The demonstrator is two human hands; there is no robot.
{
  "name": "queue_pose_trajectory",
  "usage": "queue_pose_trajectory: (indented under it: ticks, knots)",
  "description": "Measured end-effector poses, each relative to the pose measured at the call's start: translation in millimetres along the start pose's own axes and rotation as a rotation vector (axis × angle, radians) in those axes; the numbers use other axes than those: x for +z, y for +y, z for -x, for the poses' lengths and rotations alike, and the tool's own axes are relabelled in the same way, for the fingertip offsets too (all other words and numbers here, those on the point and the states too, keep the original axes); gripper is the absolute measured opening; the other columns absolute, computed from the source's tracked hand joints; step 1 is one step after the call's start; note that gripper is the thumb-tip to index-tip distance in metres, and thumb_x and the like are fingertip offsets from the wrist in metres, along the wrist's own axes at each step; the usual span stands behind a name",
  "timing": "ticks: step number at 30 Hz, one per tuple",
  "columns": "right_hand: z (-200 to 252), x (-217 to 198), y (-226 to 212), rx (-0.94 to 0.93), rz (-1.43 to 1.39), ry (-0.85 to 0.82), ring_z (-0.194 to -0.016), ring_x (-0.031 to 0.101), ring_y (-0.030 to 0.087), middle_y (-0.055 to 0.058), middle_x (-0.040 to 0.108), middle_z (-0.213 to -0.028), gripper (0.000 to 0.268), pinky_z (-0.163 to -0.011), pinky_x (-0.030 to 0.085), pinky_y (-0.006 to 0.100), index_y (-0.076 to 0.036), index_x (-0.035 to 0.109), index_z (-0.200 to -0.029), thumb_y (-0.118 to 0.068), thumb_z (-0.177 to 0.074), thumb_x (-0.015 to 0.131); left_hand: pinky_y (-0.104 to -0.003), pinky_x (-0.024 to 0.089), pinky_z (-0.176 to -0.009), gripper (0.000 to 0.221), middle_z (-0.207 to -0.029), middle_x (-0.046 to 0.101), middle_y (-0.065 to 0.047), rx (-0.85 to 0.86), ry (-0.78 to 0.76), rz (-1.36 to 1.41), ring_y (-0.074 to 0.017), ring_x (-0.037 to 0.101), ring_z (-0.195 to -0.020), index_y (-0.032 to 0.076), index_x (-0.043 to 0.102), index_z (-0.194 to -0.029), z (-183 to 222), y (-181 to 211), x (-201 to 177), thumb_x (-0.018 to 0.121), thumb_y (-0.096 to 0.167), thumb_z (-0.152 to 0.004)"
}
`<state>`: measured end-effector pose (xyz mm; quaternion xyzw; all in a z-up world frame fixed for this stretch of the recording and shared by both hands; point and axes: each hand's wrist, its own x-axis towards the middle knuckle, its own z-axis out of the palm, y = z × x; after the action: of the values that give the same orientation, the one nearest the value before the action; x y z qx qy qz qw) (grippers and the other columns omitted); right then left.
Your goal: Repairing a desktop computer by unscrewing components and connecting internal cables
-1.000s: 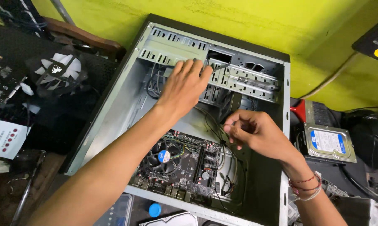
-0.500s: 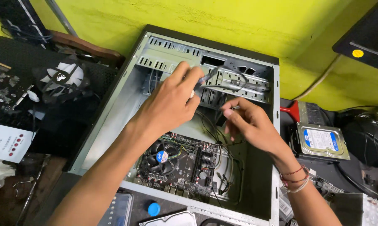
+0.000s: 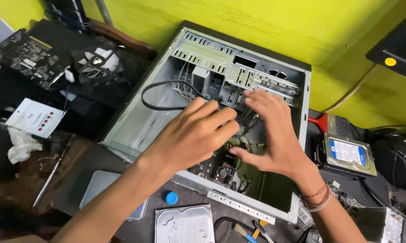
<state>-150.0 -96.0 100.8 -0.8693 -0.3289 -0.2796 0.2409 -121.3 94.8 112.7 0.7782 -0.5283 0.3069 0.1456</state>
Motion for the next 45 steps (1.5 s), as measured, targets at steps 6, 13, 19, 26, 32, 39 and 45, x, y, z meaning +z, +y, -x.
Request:
queue_pose_trajectory:
  ticks: [6, 13, 19, 26, 32, 39, 45]
  knots:
    - [1, 4, 0, -0.147, -0.058, -0.22, -0.061, 0.043, 0.027, 0.013, 0.046, -0.076, 0.012, -0.076, 0.037, 0.042, 0.0, 0.043, -0.083, -0.012, -0.083, 0.039, -0.035, 0.046, -0.075, 0.036, -0.1, 0.054, -0.014, -0.027, -0.02, 0.116, -0.0231, 0.055, -0.08, 0.002, 0.048, -0.104, 8, 21, -19, 0.051, -0.01, -0.07]
    - [-8, 0, -11, 0.002, -0.107, -0.37, -0.039, 0.035, 0.013, 0.004, 0.04, -0.052, 0.011, -0.038, 0.029, 0.024, -0.004, 0.047, -0.076, -0.005, -0.083, 0.038, -0.032, 0.043, -0.075, 0.046, -0.094, 0.06, -0.008, -0.244, 0.097, 0.138, -0.019, 0.057, -0.084, 0.004, 0.049, -0.103, 54, 11, -63, 0.076, 0.024, -0.07]
    - [-41, 4, -63, 0.063, -0.266, -0.341, -0.037, 0.028, 0.007, -0.003, 0.033, -0.044, 0.036, -0.037, 0.021, 0.023, -0.008, 0.043, -0.055, -0.026, -0.086, 0.044, -0.023, 0.043, -0.075, 0.015, -0.088, 0.058, 0.001, -0.772, 0.332, 0.459, -0.0113, 0.055, -0.083, 0.009, 0.054, -0.09, 101, 21, -108, 0.051, 0.022, -0.084]
    - [-76, 32, -120, -0.027, -0.472, -0.484, -0.036, 0.029, 0.005, -0.004, 0.034, -0.041, 0.031, -0.036, 0.022, 0.023, -0.009, 0.055, -0.059, -0.024, -0.085, 0.047, -0.033, 0.052, -0.078, 0.021, -0.096, 0.058, -0.014, -0.802, 0.916, 1.165, -0.0205, 0.058, -0.087, 0.007, 0.051, -0.083, 154, 25, -107, 0.057, 0.027, -0.083]
    - [-88, 64, -157, -0.065, -0.388, -0.934, -0.038, 0.036, 0.012, -0.002, 0.046, -0.045, 0.023, -0.037, 0.031, 0.027, -0.01, 0.058, -0.066, -0.028, -0.08, 0.058, -0.049, 0.039, -0.1, 0.012, -0.08, 0.058, -0.011, -0.805, 1.223, 1.274, -0.0343, 0.056, -0.098, 0.013, 0.047, -0.08, 179, 46, -148, 0.051, 0.024, -0.085]
    - [-107, 85, -177, 0.087, -0.121, -1.196, -0.042, 0.034, 0.012, 0.0, 0.039, -0.051, 0.033, -0.04, 0.03, 0.028, -0.011, 0.048, -0.065, -0.032, -0.09, 0.043, -0.031, 0.038, -0.067, 0.022, -0.089, 0.049, -0.005, -0.882, 1.442, 0.977, -0.0154, 0.043, -0.073, 0.012, 0.048, -0.088, 231, 60, -192, 0.048, 0.032, -0.077]
    - [-114, 110, -184, 0.44, -0.467, -1.155, -0.052, 0.05, 0.016, 0.009, 0.056, -0.064, 0.021, -0.043, 0.043, 0.025, -0.005, 0.047, -0.079, -0.02, -0.091, 0.038, -0.025, 0.046, -0.073, 0.025, -0.106, 0.051, -0.01, -1.007, 1.181, 0.739, -0.0163, 0.052, -0.082, 0.008, 0.048, -0.102, 251, 60, -180, 0.053, 0.022, -0.082]
